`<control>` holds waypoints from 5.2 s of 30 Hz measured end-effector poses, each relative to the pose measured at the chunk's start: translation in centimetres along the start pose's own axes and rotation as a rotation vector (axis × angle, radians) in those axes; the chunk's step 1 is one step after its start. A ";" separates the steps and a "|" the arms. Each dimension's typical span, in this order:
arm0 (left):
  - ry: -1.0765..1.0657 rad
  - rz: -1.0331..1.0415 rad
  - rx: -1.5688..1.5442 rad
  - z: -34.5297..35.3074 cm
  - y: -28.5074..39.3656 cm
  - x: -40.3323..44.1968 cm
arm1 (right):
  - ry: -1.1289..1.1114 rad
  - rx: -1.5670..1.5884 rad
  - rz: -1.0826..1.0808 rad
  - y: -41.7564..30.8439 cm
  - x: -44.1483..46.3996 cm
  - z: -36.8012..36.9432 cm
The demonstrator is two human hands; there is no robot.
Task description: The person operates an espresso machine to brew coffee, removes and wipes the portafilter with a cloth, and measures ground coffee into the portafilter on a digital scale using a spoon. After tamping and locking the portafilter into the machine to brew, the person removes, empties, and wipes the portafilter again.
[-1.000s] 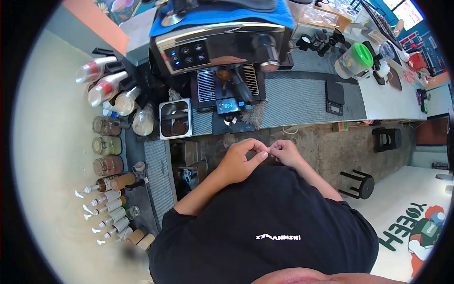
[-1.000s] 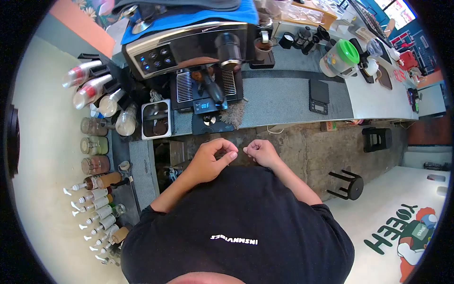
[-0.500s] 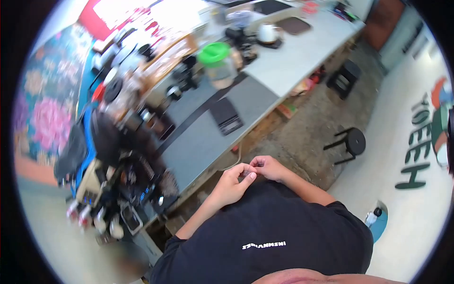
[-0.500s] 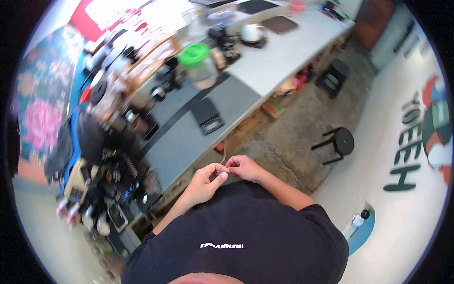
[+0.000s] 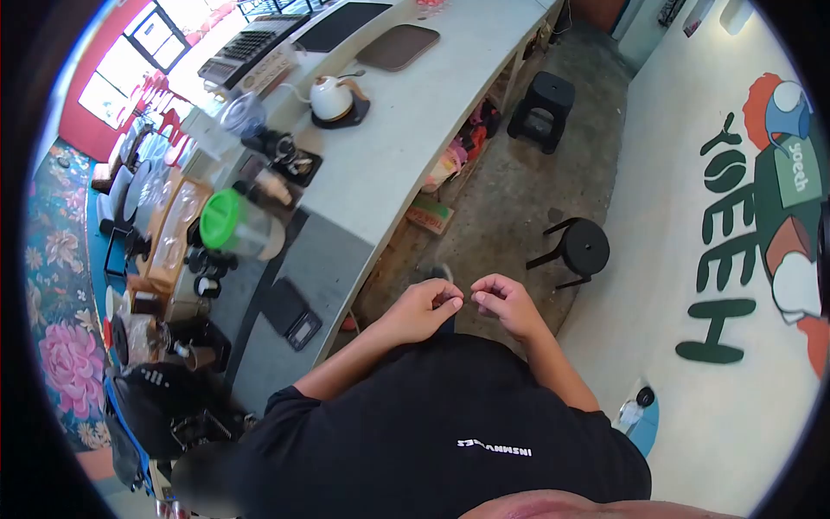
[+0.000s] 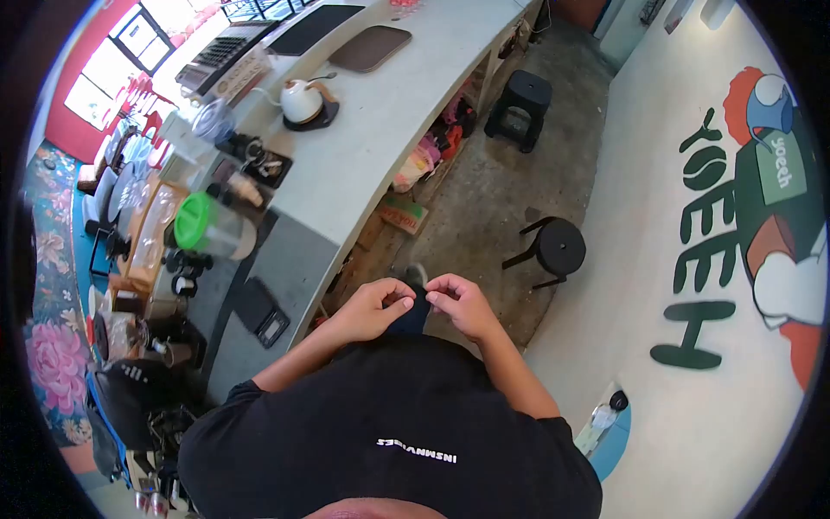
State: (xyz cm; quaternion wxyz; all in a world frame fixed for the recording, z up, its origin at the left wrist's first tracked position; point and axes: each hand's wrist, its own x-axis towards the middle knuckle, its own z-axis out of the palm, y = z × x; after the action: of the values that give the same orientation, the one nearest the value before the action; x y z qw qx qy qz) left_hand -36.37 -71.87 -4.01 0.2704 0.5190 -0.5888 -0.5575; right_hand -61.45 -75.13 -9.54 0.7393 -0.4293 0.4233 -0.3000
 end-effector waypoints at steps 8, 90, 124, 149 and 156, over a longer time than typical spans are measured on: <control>-0.023 0.022 -0.154 -4.4 -1.4 25.4 | -0.009 -0.173 -0.034 -9.6 17.9 -12.1; 1.097 -0.277 -0.410 -37.8 9.7 80.7 | -0.343 -1.272 -1.120 -71.2 129.2 -5.3; 1.903 0.452 1.055 4.9 38.8 42.0 | -1.611 0.784 -0.140 -48.0 33.4 -10.5; 2.643 0.437 1.406 1.8 28.2 19.3 | -2.522 0.847 2.285 -39.0 8.8 16.3; 2.777 0.230 1.679 0.2 25.6 8.5 | -2.479 0.972 2.231 -31.3 3.6 21.0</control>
State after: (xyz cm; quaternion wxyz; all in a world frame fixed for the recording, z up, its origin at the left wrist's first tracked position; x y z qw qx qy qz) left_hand -47.11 -83.64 17.75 -0.2587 -0.5439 0.0606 -0.7959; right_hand -43.79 -84.17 22.72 -0.4842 -0.3321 0.4011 -0.7031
